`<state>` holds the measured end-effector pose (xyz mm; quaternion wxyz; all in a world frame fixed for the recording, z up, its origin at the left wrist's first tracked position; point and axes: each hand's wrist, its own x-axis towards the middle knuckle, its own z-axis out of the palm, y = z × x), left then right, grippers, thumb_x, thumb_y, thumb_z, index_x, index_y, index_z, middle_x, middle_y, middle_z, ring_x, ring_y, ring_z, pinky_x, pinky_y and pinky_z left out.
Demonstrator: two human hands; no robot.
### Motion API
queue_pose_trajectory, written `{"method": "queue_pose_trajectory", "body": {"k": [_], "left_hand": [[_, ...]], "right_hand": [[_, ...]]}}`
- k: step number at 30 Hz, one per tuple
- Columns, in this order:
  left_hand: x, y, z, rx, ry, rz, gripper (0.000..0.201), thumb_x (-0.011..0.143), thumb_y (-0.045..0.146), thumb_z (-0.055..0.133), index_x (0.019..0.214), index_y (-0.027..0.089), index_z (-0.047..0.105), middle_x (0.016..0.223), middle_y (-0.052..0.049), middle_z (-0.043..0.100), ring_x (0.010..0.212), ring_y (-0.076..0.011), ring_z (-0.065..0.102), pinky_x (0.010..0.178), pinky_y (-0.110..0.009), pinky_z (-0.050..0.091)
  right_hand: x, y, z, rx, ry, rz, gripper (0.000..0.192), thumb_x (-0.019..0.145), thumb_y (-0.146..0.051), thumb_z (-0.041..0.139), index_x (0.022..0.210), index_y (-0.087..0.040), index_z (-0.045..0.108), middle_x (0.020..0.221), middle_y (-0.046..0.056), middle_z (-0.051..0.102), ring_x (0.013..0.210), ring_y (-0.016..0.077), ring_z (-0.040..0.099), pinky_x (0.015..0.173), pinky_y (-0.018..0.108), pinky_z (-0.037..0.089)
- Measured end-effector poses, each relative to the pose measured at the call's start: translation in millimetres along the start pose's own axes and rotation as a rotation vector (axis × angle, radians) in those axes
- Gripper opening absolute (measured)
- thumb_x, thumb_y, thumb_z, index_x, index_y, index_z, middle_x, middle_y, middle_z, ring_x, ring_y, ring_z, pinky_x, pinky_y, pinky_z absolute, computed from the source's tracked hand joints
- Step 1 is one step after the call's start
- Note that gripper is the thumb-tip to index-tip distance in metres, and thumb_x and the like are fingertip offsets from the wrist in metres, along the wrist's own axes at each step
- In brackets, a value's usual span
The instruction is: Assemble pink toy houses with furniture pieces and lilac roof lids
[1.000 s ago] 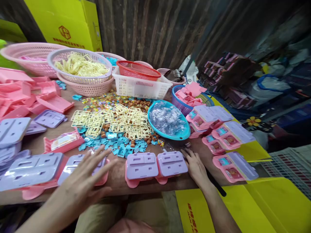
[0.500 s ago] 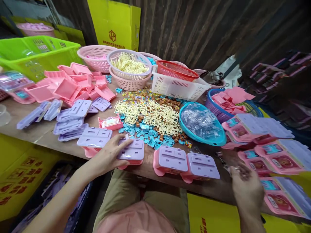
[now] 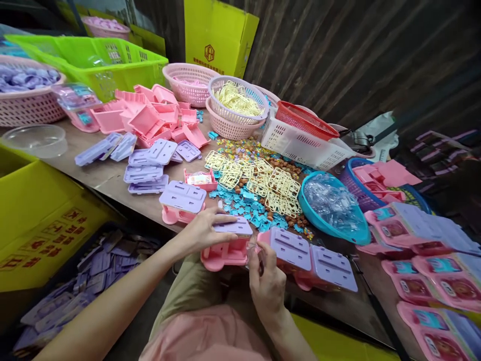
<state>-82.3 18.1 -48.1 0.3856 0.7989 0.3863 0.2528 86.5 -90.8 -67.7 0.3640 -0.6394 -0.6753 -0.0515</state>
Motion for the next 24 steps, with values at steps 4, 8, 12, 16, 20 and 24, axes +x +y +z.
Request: {"method": "queue_pose_trajectory", "body": {"k": [4,8,12,16,20,24], "left_hand": [[4.2,-5.6,0.1,-0.061,-0.016,-0.002,0.039,0.079,0.042,0.062,0.113,0.022,0.064,0.110,-0.008,0.063,0.099,-0.0214,0.060,0.090,-0.033,0.045],[6.4,-6.7,-0.3,-0.065,-0.024,-0.014,0.038,0.079,0.043,0.061,0.112,0.022,0.065,0.106,-0.008,0.066,0.101,-0.0225,0.060,0.088,-0.032,0.045],[7.4,-8.2,-1.3,-0.053,-0.025,-0.016,0.038,0.079,0.042,0.063,0.111,0.023,0.065,0.108,-0.008,0.066,0.100,-0.0224,0.060,0.088,-0.031,0.045],[9.4,-10.0,-1.3,-0.052,-0.034,-0.018,0.037,0.078,0.042,0.063,0.110,0.023,0.066,0.106,-0.008,0.067,0.098,-0.0226,0.061,0.087,-0.031,0.045],[11.8,-8.4,-1.7,-0.043,-0.035,-0.047,0.039,0.078,0.043,0.063,0.111,0.022,0.065,0.103,-0.009,0.068,0.097,-0.0230,0.061,0.085,-0.031,0.045],[12.5,-6.5,-5.2,-0.011,-0.078,-0.047,0.036,0.081,0.040,0.061,0.113,0.024,0.064,0.103,-0.009,0.067,0.096,-0.0225,0.061,0.085,-0.031,0.045]], "right_hand": [[5.9,1.3,2.9,-0.091,0.035,-0.017,0.022,0.093,-0.025,0.041,0.106,-0.012,0.052,0.075,0.008,0.072,0.051,0.0156,0.067,0.046,0.019,0.049],[6.8,-4.1,5.8,-0.106,0.077,-0.036,0.018,0.093,-0.025,0.041,0.103,-0.014,0.052,0.076,0.008,0.072,0.055,0.0157,0.068,0.046,0.018,0.048],[8.4,-6.4,6.8,-0.126,0.090,0.076,0.019,0.092,-0.028,0.042,0.101,-0.014,0.052,0.071,0.007,0.071,0.052,0.0165,0.067,0.044,0.019,0.047],[12.4,-4.7,9.9,-0.167,0.047,0.063,0.020,0.093,-0.025,0.041,0.103,-0.011,0.051,0.073,0.010,0.071,0.053,0.0182,0.068,0.043,0.020,0.047],[15.5,-3.7,14.8,-0.206,0.076,-0.065,0.018,0.093,-0.019,0.040,0.104,-0.010,0.050,0.075,0.011,0.071,0.055,0.0178,0.069,0.043,0.018,0.046],[18.8,-2.6,16.7,-0.344,0.071,-0.164,0.019,0.094,-0.018,0.038,0.103,-0.009,0.052,0.069,0.009,0.070,0.044,0.0157,0.064,0.038,0.019,0.042]]}}
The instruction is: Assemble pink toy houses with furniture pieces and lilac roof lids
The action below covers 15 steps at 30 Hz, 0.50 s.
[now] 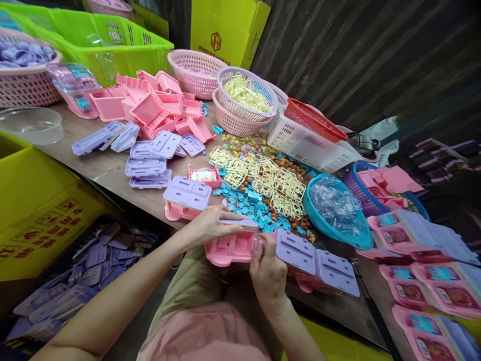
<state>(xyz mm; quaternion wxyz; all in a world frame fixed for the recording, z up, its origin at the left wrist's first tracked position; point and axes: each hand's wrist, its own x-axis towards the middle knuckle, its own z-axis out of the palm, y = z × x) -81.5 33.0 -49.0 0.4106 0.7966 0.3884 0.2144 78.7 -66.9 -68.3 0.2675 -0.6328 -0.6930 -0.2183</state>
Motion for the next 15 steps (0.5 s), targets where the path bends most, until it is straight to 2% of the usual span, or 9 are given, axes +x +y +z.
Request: {"method": "queue_pose_trajectory", "body": {"k": [3,6,9,12,15], "left_hand": [[-1.1,-1.3,-3.0,0.012,-0.038,0.038,0.036,0.081,0.037,0.061,0.114,0.024,0.063,0.110,-0.009,0.064,0.099,-0.0228,0.060,0.087,-0.031,0.044],[-2.3,-3.2,-3.6,0.014,-0.049,0.058,0.035,0.081,0.037,0.062,0.114,0.025,0.063,0.116,-0.009,0.062,0.104,-0.0240,0.058,0.090,-0.033,0.043],[-3.4,-4.2,-1.3,0.014,-0.035,0.056,0.035,0.080,0.037,0.062,0.114,0.026,0.063,0.118,-0.009,0.061,0.107,-0.0243,0.057,0.092,-0.033,0.043],[-4.9,-5.0,2.3,-0.011,-0.001,0.038,0.035,0.081,0.037,0.060,0.114,0.026,0.063,0.114,-0.007,0.063,0.104,-0.0223,0.059,0.091,-0.032,0.044],[-6.7,-6.5,4.4,-0.014,0.021,0.033,0.034,0.081,0.038,0.059,0.112,0.027,0.064,0.114,-0.005,0.065,0.103,-0.0217,0.059,0.091,-0.032,0.044]], "right_hand": [[0.5,1.8,1.1,-0.051,-0.013,-0.006,0.022,0.094,-0.018,0.035,0.101,-0.008,0.053,0.064,0.008,0.068,0.038,0.0144,0.059,0.035,0.021,0.038],[-2.9,1.7,3.6,-0.030,-0.029,0.005,0.024,0.094,-0.019,0.034,0.099,-0.008,0.054,0.063,0.009,0.067,0.039,0.0144,0.059,0.036,0.021,0.039],[-7.2,-2.2,3.3,-0.034,-0.105,0.037,0.029,0.094,-0.020,0.030,0.101,-0.008,0.055,0.062,0.009,0.067,0.039,0.0153,0.059,0.035,0.022,0.038],[-2.9,-0.1,-8.6,0.025,-0.250,0.044,0.036,0.096,-0.025,0.025,0.108,-0.007,0.054,0.066,0.009,0.068,0.043,0.0164,0.061,0.037,0.023,0.039],[17.6,25.9,-32.0,0.127,-0.379,0.054,0.040,0.096,-0.034,0.025,0.115,-0.011,0.053,0.077,0.008,0.071,0.059,0.0170,0.067,0.050,0.023,0.046]]}}
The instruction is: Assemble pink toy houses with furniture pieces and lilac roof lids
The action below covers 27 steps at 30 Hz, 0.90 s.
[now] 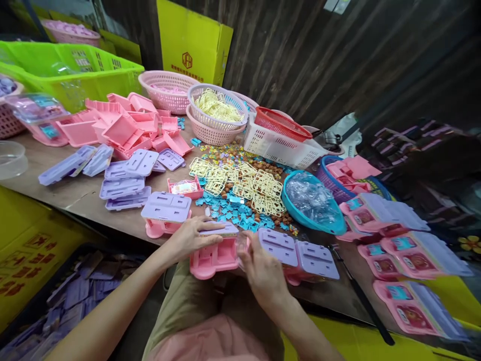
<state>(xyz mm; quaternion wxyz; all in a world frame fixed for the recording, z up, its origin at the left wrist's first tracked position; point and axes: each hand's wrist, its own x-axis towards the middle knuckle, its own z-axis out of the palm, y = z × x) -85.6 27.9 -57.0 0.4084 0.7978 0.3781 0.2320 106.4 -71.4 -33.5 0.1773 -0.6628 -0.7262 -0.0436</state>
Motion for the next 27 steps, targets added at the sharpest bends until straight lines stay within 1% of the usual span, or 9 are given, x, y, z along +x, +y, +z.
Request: {"method": "queue_pose_trajectory", "body": {"k": [3,5,7,10,14,18,22,25,27], "left_hand": [[-0.1,-0.3,0.5,0.022,0.014,-0.005,0.033,0.079,0.041,0.059,0.110,0.030,0.065,0.116,-0.003,0.064,0.105,-0.0226,0.058,0.093,-0.034,0.042],[1.8,0.6,0.9,0.018,-0.002,-0.014,0.033,0.079,0.043,0.058,0.109,0.030,0.066,0.116,-0.003,0.064,0.106,-0.0232,0.058,0.094,-0.035,0.042],[5.0,1.4,2.1,0.011,-0.011,-0.028,0.033,0.079,0.043,0.058,0.108,0.030,0.067,0.116,-0.004,0.064,0.105,-0.0236,0.059,0.093,-0.035,0.044],[9.8,0.2,4.8,0.018,-0.004,-0.047,0.033,0.079,0.043,0.058,0.108,0.030,0.067,0.116,-0.005,0.064,0.105,-0.0244,0.059,0.091,-0.035,0.045],[12.0,-2.0,5.5,0.037,-0.019,-0.045,0.033,0.079,0.043,0.058,0.108,0.030,0.067,0.118,-0.005,0.063,0.109,-0.0250,0.057,0.094,-0.036,0.044],[11.9,1.0,2.9,0.003,-0.050,-0.051,0.033,0.082,0.042,0.054,0.111,0.031,0.065,0.120,-0.004,0.062,0.111,-0.0236,0.055,0.096,-0.036,0.042],[14.3,5.5,1.4,0.019,-0.042,-0.075,0.031,0.082,0.040,0.056,0.108,0.028,0.067,0.119,-0.006,0.062,0.111,-0.0249,0.056,0.096,-0.038,0.041],[16.7,6.8,1.7,0.003,-0.035,-0.066,0.030,0.082,0.039,0.057,0.108,0.027,0.067,0.119,-0.007,0.062,0.108,-0.0238,0.057,0.095,-0.037,0.042],[17.6,7.0,2.4,-0.007,-0.025,-0.059,0.030,0.081,0.039,0.058,0.107,0.025,0.067,0.118,-0.008,0.063,0.107,-0.0232,0.059,0.095,-0.036,0.043]], "right_hand": [[25.4,46.1,-35.7,-0.189,-0.105,0.224,0.036,0.096,-0.030,0.028,0.111,-0.016,0.058,0.098,0.010,0.070,0.082,0.0199,0.067,0.067,0.027,0.049],[45.7,80.1,-47.7,-0.395,-0.409,0.385,0.031,0.096,-0.026,0.032,0.111,-0.019,0.058,0.105,0.008,0.068,0.091,0.0218,0.066,0.071,0.030,0.049],[63.1,107.5,-45.5,-0.443,-0.555,0.410,0.022,0.092,-0.021,0.044,0.103,-0.017,0.062,0.098,0.009,0.069,0.090,0.0224,0.066,0.071,0.030,0.048],[79.0,128.2,-24.2,-0.472,-0.670,0.404,0.018,0.088,-0.023,0.054,0.100,-0.012,0.062,0.097,0.009,0.067,0.088,0.0191,0.065,0.075,0.033,0.050],[89.6,129.9,3.6,-0.494,-0.763,0.406,0.029,0.088,-0.032,0.056,0.109,-0.013,0.057,0.108,0.008,0.060,0.092,0.0176,0.061,0.079,0.038,0.051],[96.4,124.6,8.4,-0.512,-0.772,0.421,0.032,0.088,-0.033,0.055,0.113,-0.013,0.055,0.111,0.008,0.059,0.093,0.0184,0.060,0.079,0.038,0.051],[96.3,113.6,-10.3,-0.549,-0.713,0.402,0.024,0.089,-0.027,0.054,0.104,-0.010,0.059,0.100,0.010,0.063,0.087,0.0180,0.062,0.076,0.034,0.051],[90.2,93.4,-34.1,-0.583,-0.637,0.377,0.019,0.090,-0.015,0.044,0.099,-0.007,0.059,0.086,0.016,0.066,0.081,0.0227,0.066,0.068,0.032,0.049],[81.6,72.0,-47.7,-0.548,-0.550,0.255,0.019,0.090,-0.014,0.041,0.101,-0.010,0.057,0.085,0.014,0.066,0.078,0.0226,0.066,0.065,0.030,0.047]]}}
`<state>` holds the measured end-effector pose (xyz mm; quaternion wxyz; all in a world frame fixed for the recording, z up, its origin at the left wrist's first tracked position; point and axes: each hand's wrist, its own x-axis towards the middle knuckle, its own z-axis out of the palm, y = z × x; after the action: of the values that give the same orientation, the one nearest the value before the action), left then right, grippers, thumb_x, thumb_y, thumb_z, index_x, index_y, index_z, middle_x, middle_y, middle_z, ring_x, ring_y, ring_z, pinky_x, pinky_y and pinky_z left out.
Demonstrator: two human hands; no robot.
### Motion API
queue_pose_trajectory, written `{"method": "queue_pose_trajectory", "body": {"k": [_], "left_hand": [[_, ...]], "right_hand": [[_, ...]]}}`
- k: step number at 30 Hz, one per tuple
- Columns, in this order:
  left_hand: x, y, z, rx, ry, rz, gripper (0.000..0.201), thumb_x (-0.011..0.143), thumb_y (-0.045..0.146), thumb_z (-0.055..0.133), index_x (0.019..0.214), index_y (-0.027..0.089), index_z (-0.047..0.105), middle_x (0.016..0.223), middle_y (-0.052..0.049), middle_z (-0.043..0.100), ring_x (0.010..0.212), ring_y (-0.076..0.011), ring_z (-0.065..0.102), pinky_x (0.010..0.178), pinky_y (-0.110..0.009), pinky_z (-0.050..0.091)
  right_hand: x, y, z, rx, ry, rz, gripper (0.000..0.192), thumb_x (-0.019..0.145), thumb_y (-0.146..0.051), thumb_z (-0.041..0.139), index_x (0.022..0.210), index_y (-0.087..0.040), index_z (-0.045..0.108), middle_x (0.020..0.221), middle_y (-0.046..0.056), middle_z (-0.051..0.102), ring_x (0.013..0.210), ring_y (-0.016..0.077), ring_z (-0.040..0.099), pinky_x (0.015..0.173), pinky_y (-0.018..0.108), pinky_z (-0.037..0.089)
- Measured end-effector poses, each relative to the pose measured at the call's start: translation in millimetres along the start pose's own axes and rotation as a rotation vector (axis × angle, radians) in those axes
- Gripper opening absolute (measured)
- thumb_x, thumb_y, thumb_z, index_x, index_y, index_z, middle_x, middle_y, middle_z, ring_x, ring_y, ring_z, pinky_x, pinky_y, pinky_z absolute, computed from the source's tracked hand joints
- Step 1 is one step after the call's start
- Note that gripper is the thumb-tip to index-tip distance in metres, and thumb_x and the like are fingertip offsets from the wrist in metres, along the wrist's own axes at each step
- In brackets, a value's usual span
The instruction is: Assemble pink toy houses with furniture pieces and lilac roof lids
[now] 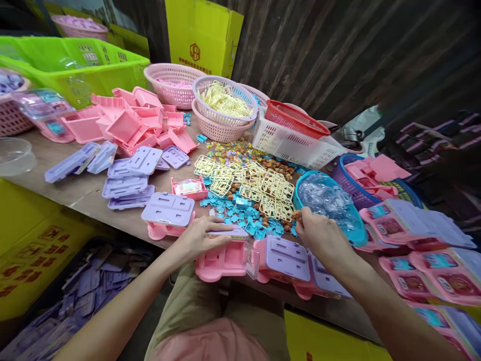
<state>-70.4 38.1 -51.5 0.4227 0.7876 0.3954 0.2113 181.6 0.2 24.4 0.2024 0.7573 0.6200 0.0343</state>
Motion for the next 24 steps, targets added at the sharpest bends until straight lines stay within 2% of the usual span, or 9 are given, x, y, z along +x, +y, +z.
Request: {"method": "queue_pose_trajectory", "body": {"k": [1,4,6,10,17,21,24], "left_hand": [[0.2,0.1,0.5,-0.005,0.010,0.003,0.031,0.081,0.038,0.059,0.107,0.024,0.068,0.117,-0.008,0.064,0.107,-0.0232,0.059,0.094,-0.036,0.043],[-0.4,0.8,2.0,-0.026,0.039,0.014,0.030,0.080,0.038,0.061,0.106,0.024,0.068,0.113,-0.007,0.066,0.107,-0.0235,0.059,0.093,-0.034,0.044],[-1.5,1.3,2.8,-0.049,0.050,0.025,0.030,0.080,0.038,0.060,0.105,0.025,0.069,0.111,-0.005,0.067,0.105,-0.0231,0.060,0.091,-0.032,0.045],[-2.8,-1.1,3.9,-0.082,0.061,0.027,0.032,0.080,0.039,0.060,0.106,0.023,0.068,0.112,-0.006,0.066,0.102,-0.0217,0.061,0.087,-0.029,0.047],[-0.7,-9.6,7.2,-0.073,0.085,0.096,0.036,0.082,0.045,0.056,0.108,0.022,0.067,0.109,-0.007,0.068,0.102,-0.0221,0.061,0.087,-0.029,0.046],[-0.8,-9.1,7.6,-0.091,0.073,0.093,0.036,0.082,0.047,0.056,0.107,0.024,0.068,0.107,-0.005,0.069,0.104,-0.0220,0.060,0.087,-0.028,0.045],[-1.2,-8.2,7.1,-0.096,0.072,0.091,0.034,0.082,0.046,0.057,0.106,0.024,0.068,0.106,-0.005,0.069,0.105,-0.0217,0.060,0.088,-0.027,0.044]], "right_hand": [[-11.2,-7.6,-5.5,0.027,0.083,-0.132,0.018,0.089,-0.014,0.042,0.100,-0.012,0.056,0.085,0.011,0.065,0.076,0.0206,0.066,0.063,0.028,0.047],[-41.2,-38.7,-14.1,0.071,0.328,-0.717,0.018,0.086,-0.008,0.042,0.095,-0.016,0.054,0.083,0.005,0.062,0.068,0.0138,0.061,0.056,0.023,0.044],[-52.1,-59.4,-15.0,-0.022,0.421,-0.927,0.022,0.084,-0.003,0.039,0.095,-0.015,0.054,0.082,0.006,0.061,0.065,0.0144,0.059,0.051,0.024,0.042],[-49.5,-80.7,-12.2,-0.166,0.452,-0.988,0.018,0.082,-0.004,0.044,0.092,-0.013,0.057,0.085,0.008,0.062,0.071,0.0180,0.058,0.051,0.028,0.042],[-35.5,-80.1,-1.5,-0.104,0.375,-1.070,0.012,0.082,-0.011,0.055,0.092,-0.016,0.058,0.094,0.005,0.062,0.086,0.0207,0.057,0.057,0.030,0.044],[-39.8,-83.3,1.8,-0.095,0.424,-1.030,0.009,0.082,-0.009,0.056,0.087,-0.016,0.059,0.087,0.004,0.063,0.081,0.0202,0.057,0.057,0.031,0.044],[-44.3,-79.6,-0.6,-0.091,0.463,-1.022,0.015,0.083,-0.008,0.052,0.094,-0.014,0.058,0.088,0.006,0.064,0.082,0.0205,0.057,0.058,0.031,0.045]]}}
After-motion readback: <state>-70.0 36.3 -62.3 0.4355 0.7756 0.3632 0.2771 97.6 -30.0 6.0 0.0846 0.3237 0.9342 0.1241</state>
